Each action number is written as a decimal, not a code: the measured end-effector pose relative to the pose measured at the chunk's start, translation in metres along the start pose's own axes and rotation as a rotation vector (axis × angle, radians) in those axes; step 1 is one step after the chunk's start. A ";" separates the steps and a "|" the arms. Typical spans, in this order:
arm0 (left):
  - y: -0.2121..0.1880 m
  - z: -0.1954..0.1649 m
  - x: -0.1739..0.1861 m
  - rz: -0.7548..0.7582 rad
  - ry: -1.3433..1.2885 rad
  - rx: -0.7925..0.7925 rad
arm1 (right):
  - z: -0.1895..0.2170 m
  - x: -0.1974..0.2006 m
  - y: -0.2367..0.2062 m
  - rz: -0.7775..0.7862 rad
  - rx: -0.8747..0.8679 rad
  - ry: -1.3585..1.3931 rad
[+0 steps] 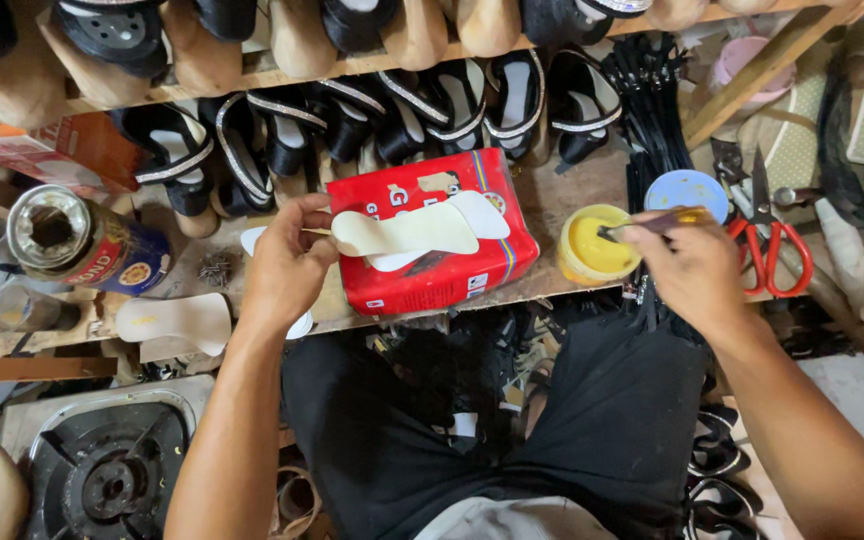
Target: The person applies a yellowish adhesive to white shoe insoles using a brush. They repeatedly dip the brush into a container of glue and spread it evenly across the insole surface, then place the treated insole aside and pick up another one to repeat the process.
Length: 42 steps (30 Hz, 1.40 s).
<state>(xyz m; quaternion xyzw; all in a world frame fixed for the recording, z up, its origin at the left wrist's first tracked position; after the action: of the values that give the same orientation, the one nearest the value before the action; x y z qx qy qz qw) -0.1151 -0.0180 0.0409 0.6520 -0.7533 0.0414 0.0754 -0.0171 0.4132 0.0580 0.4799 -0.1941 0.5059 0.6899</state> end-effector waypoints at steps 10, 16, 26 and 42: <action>0.003 0.003 -0.002 0.021 -0.092 -0.032 | 0.000 0.020 -0.018 0.117 0.078 -0.199; 0.006 0.012 -0.004 0.008 -0.163 -0.031 | -0.019 0.006 -0.001 0.275 -0.208 0.237; 0.008 0.015 0.012 -0.085 -0.095 -0.049 | 0.116 -0.097 0.069 0.324 0.118 0.352; 0.005 0.021 0.017 -0.160 -0.114 0.014 | 0.125 -0.082 0.099 0.334 0.350 0.026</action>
<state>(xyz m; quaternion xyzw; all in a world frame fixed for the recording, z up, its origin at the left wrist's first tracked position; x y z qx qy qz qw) -0.1234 -0.0368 0.0234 0.7120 -0.7015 0.0036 0.0310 -0.1107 0.2666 0.1006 0.5470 -0.1713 0.6452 0.5052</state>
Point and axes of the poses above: each hand's wrist, its own y-axis towards the middle knuckle, its own x-axis out of the back of the hand, z = x × y, the point moved 6 cm from there along y, towards the middle knuckle, and after that the axes turned 8 degrees about -y, right-handed, at the moved point
